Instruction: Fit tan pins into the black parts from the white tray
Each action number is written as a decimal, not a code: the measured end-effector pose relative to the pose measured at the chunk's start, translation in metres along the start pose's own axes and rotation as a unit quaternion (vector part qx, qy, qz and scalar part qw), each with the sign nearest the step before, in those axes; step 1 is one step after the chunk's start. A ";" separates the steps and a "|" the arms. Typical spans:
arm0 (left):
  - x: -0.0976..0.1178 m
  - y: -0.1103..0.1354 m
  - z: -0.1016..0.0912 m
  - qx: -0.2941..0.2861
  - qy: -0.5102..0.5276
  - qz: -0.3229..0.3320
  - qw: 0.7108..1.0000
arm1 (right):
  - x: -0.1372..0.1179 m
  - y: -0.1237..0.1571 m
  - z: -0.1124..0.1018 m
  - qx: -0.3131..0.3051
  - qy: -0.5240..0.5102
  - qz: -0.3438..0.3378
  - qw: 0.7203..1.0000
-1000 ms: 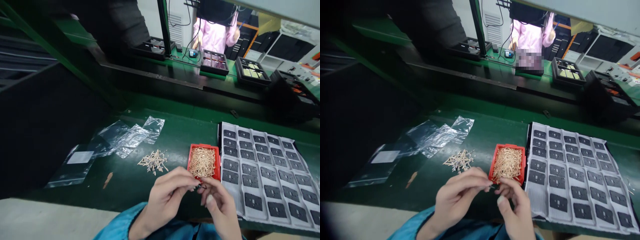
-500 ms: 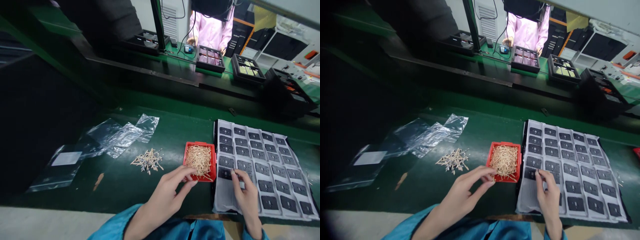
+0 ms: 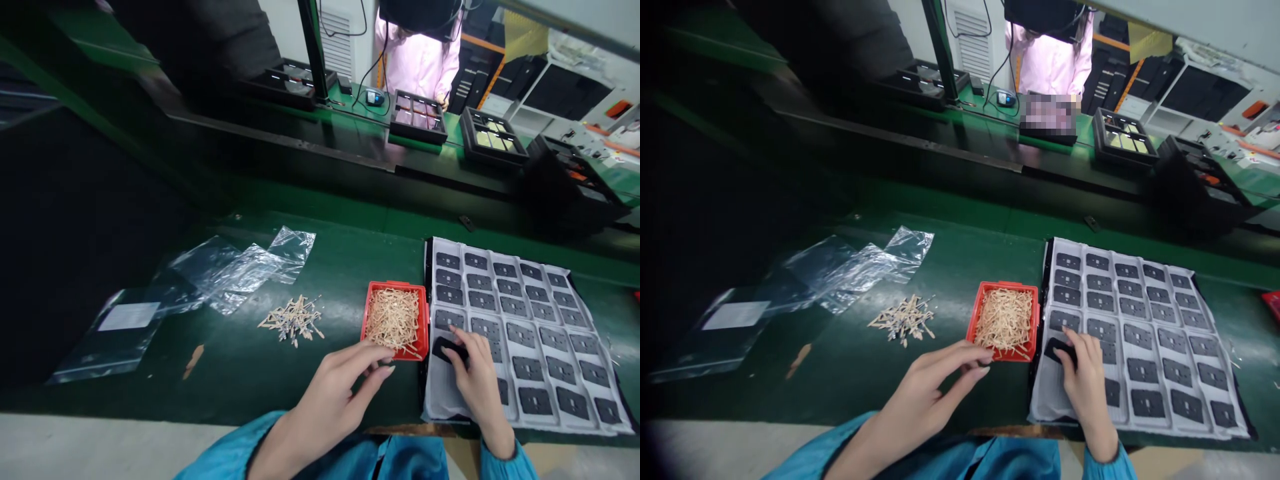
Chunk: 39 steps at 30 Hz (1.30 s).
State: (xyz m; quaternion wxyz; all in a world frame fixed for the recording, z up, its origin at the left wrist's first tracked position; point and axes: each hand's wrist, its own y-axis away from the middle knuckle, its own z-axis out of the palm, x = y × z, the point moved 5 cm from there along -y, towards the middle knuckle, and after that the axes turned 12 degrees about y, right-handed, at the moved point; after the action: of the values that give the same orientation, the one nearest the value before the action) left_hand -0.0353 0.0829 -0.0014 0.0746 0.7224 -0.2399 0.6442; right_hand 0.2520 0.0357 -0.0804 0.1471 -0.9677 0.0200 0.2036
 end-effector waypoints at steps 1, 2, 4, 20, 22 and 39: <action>0.001 0.000 0.003 -0.011 0.004 -0.010 1.000 | 0.000 0.000 -0.002 0.006 -0.006 0.002 1.000; 0.001 -0.001 0.007 -0.022 0.013 -0.022 0.999 | -0.002 0.000 -0.006 0.013 -0.012 0.004 1.000; 0.000 -0.002 0.017 -0.042 0.046 -0.062 0.996 | -0.009 0.001 -0.014 0.029 -0.026 0.006 0.999; -0.013 -0.005 0.066 -0.095 0.341 -0.297 0.887 | -0.108 0.020 -0.060 0.072 -0.215 0.004 0.974; -0.018 -0.003 0.063 -0.101 0.360 -0.328 0.868 | -0.108 0.020 -0.064 0.075 -0.212 -0.006 0.974; 0.000 -0.003 0.045 -0.128 0.501 -0.346 0.783 | -0.136 0.007 -0.069 0.070 -0.236 -0.121 0.962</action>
State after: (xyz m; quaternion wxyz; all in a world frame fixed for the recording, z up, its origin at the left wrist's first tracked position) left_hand 0.0065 0.0664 -0.0079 0.4938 0.3165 0.0170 0.8097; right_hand 0.1536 0.0064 0.0319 0.2384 -0.8748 -0.1188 0.4048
